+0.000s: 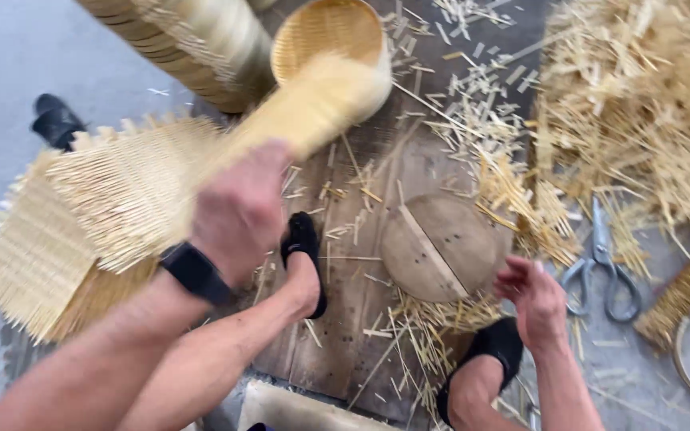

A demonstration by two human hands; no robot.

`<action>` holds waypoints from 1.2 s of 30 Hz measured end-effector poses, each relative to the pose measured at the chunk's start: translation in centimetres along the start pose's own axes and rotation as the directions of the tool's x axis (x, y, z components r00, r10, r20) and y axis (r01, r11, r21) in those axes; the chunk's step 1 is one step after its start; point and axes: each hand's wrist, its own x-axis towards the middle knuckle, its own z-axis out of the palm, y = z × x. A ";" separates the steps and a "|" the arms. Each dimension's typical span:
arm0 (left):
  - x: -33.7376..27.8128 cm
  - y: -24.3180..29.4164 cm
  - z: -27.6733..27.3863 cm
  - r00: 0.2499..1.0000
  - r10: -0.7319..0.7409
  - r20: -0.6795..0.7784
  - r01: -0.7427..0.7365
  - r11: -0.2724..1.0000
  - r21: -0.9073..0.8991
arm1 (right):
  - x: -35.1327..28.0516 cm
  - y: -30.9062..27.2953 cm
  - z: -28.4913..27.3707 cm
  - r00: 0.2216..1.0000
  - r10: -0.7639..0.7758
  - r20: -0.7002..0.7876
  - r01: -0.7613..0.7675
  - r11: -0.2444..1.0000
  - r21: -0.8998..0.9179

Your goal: The person sits on the floor and assembles a round bamboo sieve. They lay a woven bamboo mat over a round wooden mold, trim the overhanging mat edges with scissors, then bend a thin bamboo rim hoop around the edge and press the mat and rim together to shape the sieve.

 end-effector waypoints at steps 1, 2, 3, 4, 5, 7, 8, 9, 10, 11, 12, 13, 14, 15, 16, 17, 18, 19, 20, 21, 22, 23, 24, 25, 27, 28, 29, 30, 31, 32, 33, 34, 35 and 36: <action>-0.8 2.5 2.1 1.000 0.015 0.006 -0.015 1.000 -0.022 | -0.9 -2.3 1.5 1.000 0.000 -0.027 0.000 1.000 -0.003; -1.5 4.7 4.3 0.987 0.160 0.010 -0.157 0.976 -0.149 | -1.1 -4.6 3.4 0.989 0.052 0.140 -0.079 0.977 0.198; -2.2 6.9 6.4 0.953 0.302 -0.005 -0.292 0.917 -0.274 | -1.1 -6.9 5.2 0.949 0.065 0.310 -0.185 0.909 0.374; -4.5 8.6 10.2 0.950 0.311 -0.009 -0.301 0.911 -0.281 | -0.2 -5.7 3.8 0.953 0.060 0.298 -0.175 0.910 0.376; -6.8 10.2 14.0 0.916 0.389 0.094 -0.352 0.895 -0.274 | 0.7 -4.5 2.3 0.954 0.081 0.289 -0.182 0.921 0.344; -10.8 12.1 20.2 0.865 0.461 0.197 -0.400 0.872 -0.282 | 1.7 -2.8 1.1 0.956 0.109 0.271 -0.194 0.931 0.309; -12.2 12.4 22.5 0.857 0.462 0.227 -0.368 0.858 -0.358 | 2.0 -2.4 1.4 0.973 0.212 0.096 -0.219 0.973 0.073; -13.6 12.6 24.9 0.847 0.466 0.257 -0.330 0.839 -0.432 | 2.4 -2.0 1.7 0.958 0.270 -0.099 -0.283 0.946 -0.158; -12.1 12.1 24.3 0.844 0.471 0.256 -0.333 0.834 -0.439 | 2.6 -1.9 1.7 0.956 0.271 -0.108 -0.286 0.946 -0.156; -10.7 11.6 23.7 0.940 0.306 0.153 -0.185 0.830 -0.526 | 2.8 -1.7 1.7 0.970 0.218 -0.109 -0.232 0.962 -0.146; -9.9 11.3 22.8 0.991 0.107 0.079 -0.035 0.785 -0.618 | 2.5 -1.3 1.7 0.979 0.174 -0.108 -0.188 0.972 -0.138; -8.8 10.0 23.0 0.990 0.105 0.090 -0.027 0.781 -0.624 | 2.3 -1.5 1.8 0.976 0.185 -0.115 -0.200 0.970 -0.139; -7.4 8.5 23.5 0.904 -0.284 0.320 0.426 0.670 -0.609 | 2.5 -1.8 2.0 0.984 0.153 -0.087 -0.163 0.979 -0.119; -6.0 7.1 23.8 0.620 -0.589 0.518 0.780 0.394 -0.485 | 2.6 -2.3 2.2 0.991 0.120 -0.061 -0.126 0.987 -0.098; -6.2 5.6 25.4 0.625 -0.589 0.513 0.776 0.396 -0.491 | 2.9 -2.3 2.3 0.992 0.112 -0.059 -0.118 0.988 -0.099; -6.3 4.0 27.0 0.492 -0.563 0.663 0.853 0.161 -0.496 | 3.2 -2.4 2.3 0.991 0.108 -0.078 -0.119 0.982 -0.145; -6.8 2.6 28.6 0.357 -0.481 0.801 0.892 -0.079 -0.445 | 3.1 -2.3 2.2 0.989 0.109 -0.102 -0.127 0.974 -0.190; -6.7 2.1 29.1 0.359 -0.478 0.802 0.892 -0.077 -0.445 | 3.6 -2.1 2.2 0.989 0.107 -0.105 -0.126 0.974 -0.190; -6.8 1.9 29.5 0.308 -0.385 0.870 0.896 -0.189 -0.401 | 3.6 -1.9 1.9 0.988 0.113 -0.106 -0.131 0.972 -0.193; -6.9 1.7 30.0 0.260 -0.282 0.923 0.893 -0.294 -0.341 | 3.7 -1.7 1.6 0.987 0.118 -0.107 -0.137 0.971 -0.196; -7.3 1.8 29.8 0.253 -0.275 0.928 0.896 -0.294 -0.332 | 3.5 -1.9 1.8 0.985 0.125 -0.116 -0.146 0.970 -0.195; -7.6 2.0 29.6 0.246 -0.266 0.932 0.898 -0.299 -0.323 | 3.3 -2.1 2.0 0.986 0.127 -0.107 -0.148 0.965 -0.218; -7.3 2.0 29.5 0.252 -0.256 0.933 0.898 -0.297 -0.324 | 3.5 -2.6 2.2 0.988 0.117 -0.100 -0.138 0.961 -0.239; -7.5 1.6 29.4 0.257 -0.247 0.934 0.900 -0.290 -0.324 | 3.8 -2.5 2.5 0.988 0.111 -0.110 -0.134 0.962 -0.236; -7.4 1.8 29.7 0.295 -0.260 0.920 0.891 -0.272 -0.363 | 3.3 -2.7 2.0 0.986 0.135 -0.099 -0.155 0.959 -0.236; -7.9 1.9 29.9 0.298 -0.214 0.930 0.901 -0.260 -0.348 | 3.2 -2.3 1.1 0.981 0.127 -0.149 -0.160 0.959 -0.234; -8.3 2.0 30.2 0.288 -0.263 0.921 0.893 -0.273 -0.357 | 3.1 -2.0 0.0 0.982 0.015 -0.189 -0.071 0.953 -0.294; -8.2 2.0 30.6 0.284 -0.320 0.904 0.883 -0.279 -0.377 | 3.5 -1.7 -1.1 0.971 -0.104 -0.213 0.022 0.934 -0.356; -8.0 2.6 30.4 0.297 -0.283 0.912 0.891 -0.262 -0.371 | 3.0 -2.1 -4.2 0.960 -0.119 -0.253 0.021 0.934 -0.357; -8.0 2.7 30.1 0.300 -0.286 0.910 0.888 -0.264 -0.376 | 2.6 -2.5 -6.9 0.865 -0.301 -0.400 0.058 0.854 -0.518; -7.9 2.7 29.7 0.304 -0.289 0.908 0.885 -0.267 -0.381 | 2.1 -2.9 -9.4 0.722 -0.484 -0.494 0.044 0.745 -0.666; -7.7 2.7 29.8 0.317 -0.273 0.908 0.886 -0.255 -0.386 | 1.3 -2.8 -13.1 0.706 -0.495 -0.506 0.045 0.745 -0.666; -7.5 2.6 29.9 0.316 -0.291 0.903 0.882 -0.261 -0.393 | 0.3 -2.6 -16.8 0.629 -0.494 -0.600 -0.207 0.637 -0.742; -8.0 2.5 29.7 0.304 -0.315 0.899 0.878 -0.274 -0.393 | -0.8 -2.2 -20.2 0.544 -0.504 -0.671 -0.457 0.492 -0.741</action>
